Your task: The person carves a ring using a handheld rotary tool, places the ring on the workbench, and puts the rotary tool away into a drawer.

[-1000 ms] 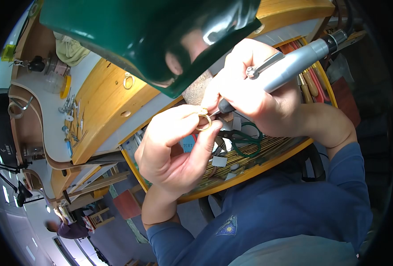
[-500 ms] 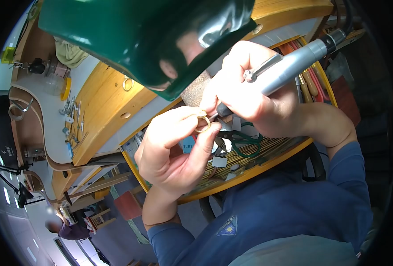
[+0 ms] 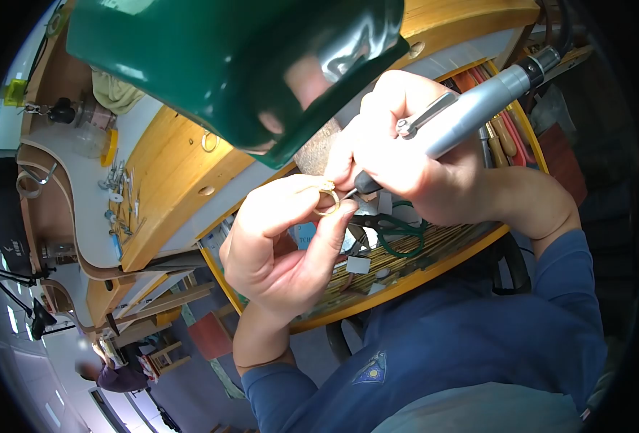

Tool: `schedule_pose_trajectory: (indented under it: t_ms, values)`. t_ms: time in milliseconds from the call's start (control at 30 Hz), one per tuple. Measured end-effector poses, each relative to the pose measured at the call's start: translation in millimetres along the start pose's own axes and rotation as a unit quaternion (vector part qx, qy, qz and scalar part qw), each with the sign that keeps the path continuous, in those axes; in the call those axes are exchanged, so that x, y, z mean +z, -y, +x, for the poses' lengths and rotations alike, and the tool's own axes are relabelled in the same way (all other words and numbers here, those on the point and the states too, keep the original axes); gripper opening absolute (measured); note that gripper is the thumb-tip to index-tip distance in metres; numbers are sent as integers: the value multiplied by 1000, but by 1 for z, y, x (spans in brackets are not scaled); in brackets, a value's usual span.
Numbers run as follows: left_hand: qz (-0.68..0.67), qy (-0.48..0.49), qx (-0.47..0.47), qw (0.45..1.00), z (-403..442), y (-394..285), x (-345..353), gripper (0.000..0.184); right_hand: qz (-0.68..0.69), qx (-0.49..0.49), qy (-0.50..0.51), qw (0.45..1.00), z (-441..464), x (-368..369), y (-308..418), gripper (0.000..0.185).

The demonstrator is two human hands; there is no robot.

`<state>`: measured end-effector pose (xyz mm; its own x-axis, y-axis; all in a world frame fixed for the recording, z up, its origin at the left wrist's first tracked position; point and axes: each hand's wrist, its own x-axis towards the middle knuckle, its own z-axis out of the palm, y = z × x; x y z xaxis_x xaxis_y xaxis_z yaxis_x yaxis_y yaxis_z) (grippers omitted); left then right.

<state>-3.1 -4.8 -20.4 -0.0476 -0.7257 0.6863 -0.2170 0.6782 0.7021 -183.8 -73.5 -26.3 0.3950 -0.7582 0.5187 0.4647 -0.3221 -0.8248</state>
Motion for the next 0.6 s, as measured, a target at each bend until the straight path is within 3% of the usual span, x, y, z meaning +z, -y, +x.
schedule_pose_trajectory:
  t_ms: [400, 500, 533, 600]
  values:
    - [-64, -9, -75, 995, 4, -2, -7, 13, 167, 99, -83, 978, 4, 12, 12, 9]
    - [-20, 30, -58, 998, 7, -5, -15, 13, 148, 104, -63, 981, 4, 9, 12, 10]
    - [-31, 24, -62, 997, 7, -3, -17, 13, 129, 57, -43, 989, 4, 9, 7, 12]
    - [-73, 5, -88, 993, 9, -5, -17, 14, 119, 68, -36, 990, 2, 6, 2, 14]
